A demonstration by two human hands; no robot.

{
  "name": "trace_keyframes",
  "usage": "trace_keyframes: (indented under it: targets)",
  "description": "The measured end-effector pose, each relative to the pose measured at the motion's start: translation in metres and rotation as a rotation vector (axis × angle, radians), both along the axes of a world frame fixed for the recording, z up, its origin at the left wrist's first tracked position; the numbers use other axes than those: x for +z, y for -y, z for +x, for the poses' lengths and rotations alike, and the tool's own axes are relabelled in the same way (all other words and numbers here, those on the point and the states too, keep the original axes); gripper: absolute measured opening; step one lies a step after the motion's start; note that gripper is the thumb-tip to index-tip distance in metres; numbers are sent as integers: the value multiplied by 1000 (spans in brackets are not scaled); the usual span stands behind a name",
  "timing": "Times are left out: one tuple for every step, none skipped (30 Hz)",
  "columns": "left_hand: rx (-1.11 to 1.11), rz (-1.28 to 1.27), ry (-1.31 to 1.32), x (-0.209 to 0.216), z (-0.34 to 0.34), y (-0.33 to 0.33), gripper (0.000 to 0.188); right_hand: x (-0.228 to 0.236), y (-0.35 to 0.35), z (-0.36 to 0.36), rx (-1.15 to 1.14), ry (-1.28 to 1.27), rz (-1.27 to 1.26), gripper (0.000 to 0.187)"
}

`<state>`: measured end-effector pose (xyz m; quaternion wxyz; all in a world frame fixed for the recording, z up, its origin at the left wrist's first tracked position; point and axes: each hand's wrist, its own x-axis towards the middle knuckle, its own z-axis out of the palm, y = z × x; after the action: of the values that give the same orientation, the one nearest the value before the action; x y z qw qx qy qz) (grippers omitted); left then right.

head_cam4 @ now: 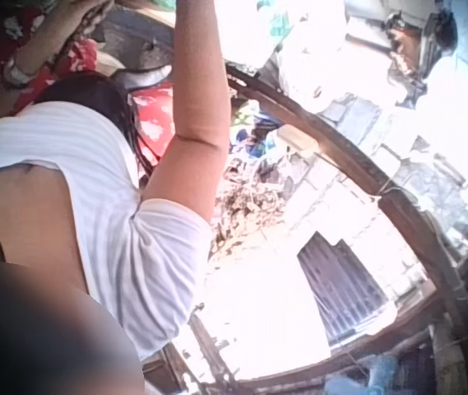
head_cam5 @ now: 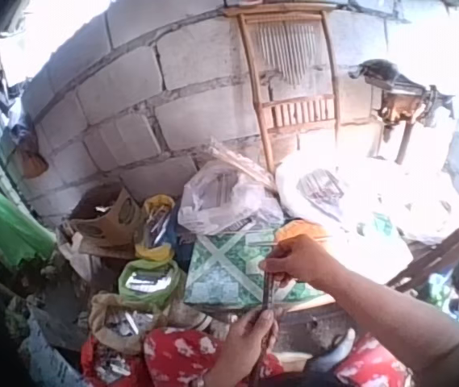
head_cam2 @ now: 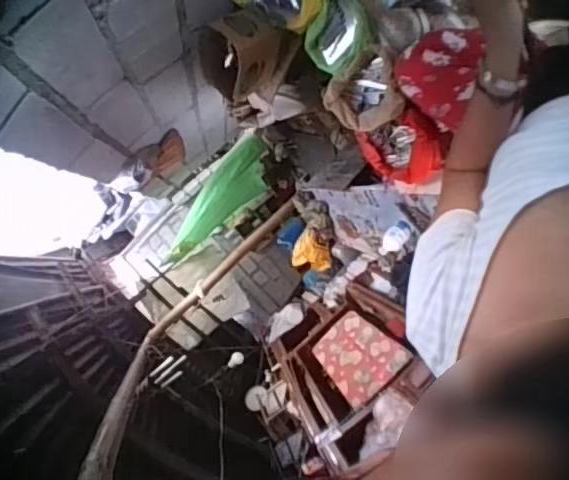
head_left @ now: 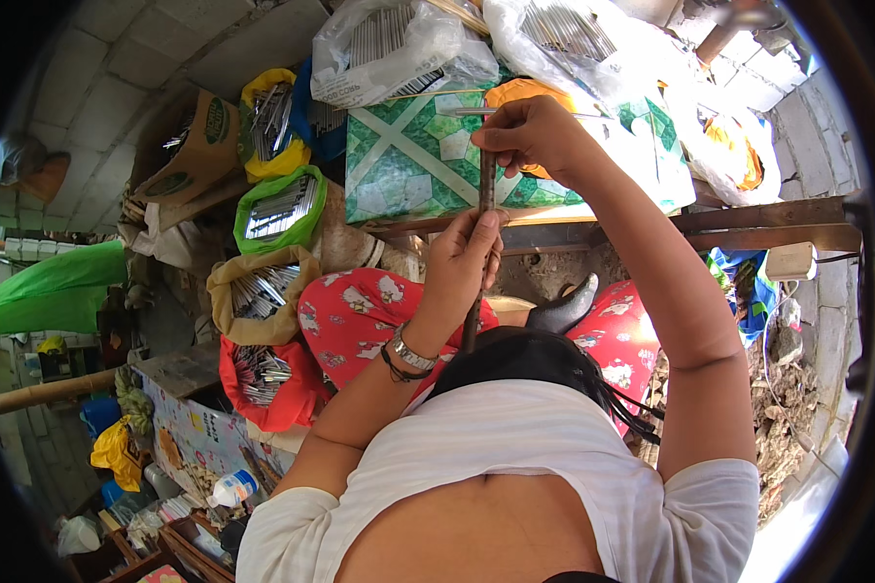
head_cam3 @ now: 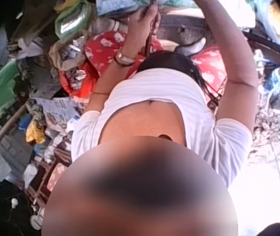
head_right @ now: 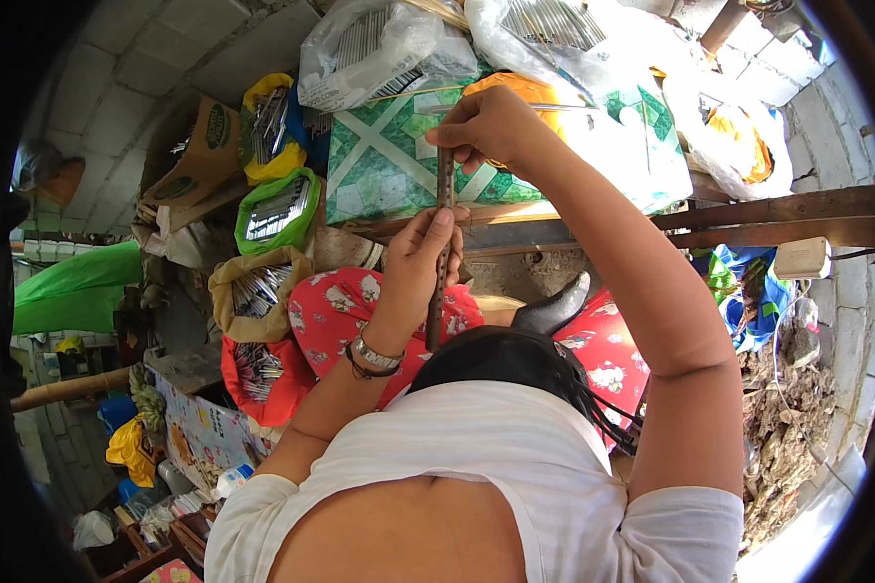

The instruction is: The person gathers metal rods from a table, aligns them into a bundle, and secures the bundle with a rubber band. The person then places the finished bundle aside and repeats the process with additional rods.

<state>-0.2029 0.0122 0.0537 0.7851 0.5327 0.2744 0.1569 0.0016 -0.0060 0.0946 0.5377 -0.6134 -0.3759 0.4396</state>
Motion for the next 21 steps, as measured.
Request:
trace_keyframes:
  targets:
    - [13, -65, 28, 0, 0, -1, 37, -4, -1, 5, -78, 115, -72, 26]
    - [26, -129, 56, -1, 1, -2, 37, -8, -4, 14, -136, 217, -119, 27]
    - [39, -195, 78, -1, 1, -3, 37, -12, -8, 25, -155, 298, -99, 29]
    - [52, -212, 93, -1, 0, -4, 37, -19, -9, 33, -288, 723, -16, 24]
    - [65, -230, 104, -1, 0, -5, 36, -25, -9, 45, -315, 990, -62, 19]
    - [74, -242, 124, -1, 0, -7, 36, -32, -7, 54, -343, 1238, -156, 15]
    - [78, -262, 122, -1, -1, -8, 37, -41, -3, 61, -318, 1358, -153, 13]
    - [80, -277, 128, -1, -1, -10, 37, -49, 2, 66, -295, 1462, -195, 12]
    - [81, -292, 135, -1, -2, -11, 37, -55, 4, 70, -261, 1557, -268, 12]
    - [87, -292, 138, -1, -2, -12, 38, -61, 5, 74, -213, 1562, -285, 12]
    - [93, -293, 142, -1, -2, -14, 38, -64, 6, 76, -155, 1558, -333, 13]
    - [102, -294, 137, -1, -2, -15, 39, -67, 7, 76, -104, 1559, -356, 13]
    - [105, -302, 145, -1, -2, -17, 39, -67, 7, 75, -128, 1567, -354, 13]
    - [112, -309, 145, -1, -2, -18, 40, -65, 6, 75, -115, 1583, -345, 13]
    - [124, -313, 140, -1, -1, -19, 40, -61, 6, 74, -100, 1599, -334, 13]
    - [127, -319, 148, -1, -1, -20, 41, -55, 5, 73, -79, 1606, -367, 12]
    - [133, -321, 151, -1, -1, -21, 41, -48, 5, 70, -115, 1634, -326, 13]
    - [140, -319, 152, 0, -1, -23, 41, -39, 9, 66, -143, 1652, -329, 14]
    - [141, -315, 159, 0, -2, -24, 41, -30, 13, 60, -161, 1662, -367, 15]
    - [143, -308, 165, 1, -3, -26, 41, -19, 19, 54, -203, 1427, -363, 16]
    - [145, -303, 170, 1, -3, -27, 41, -9, 27, 46, -231, 1185, -391, 18]
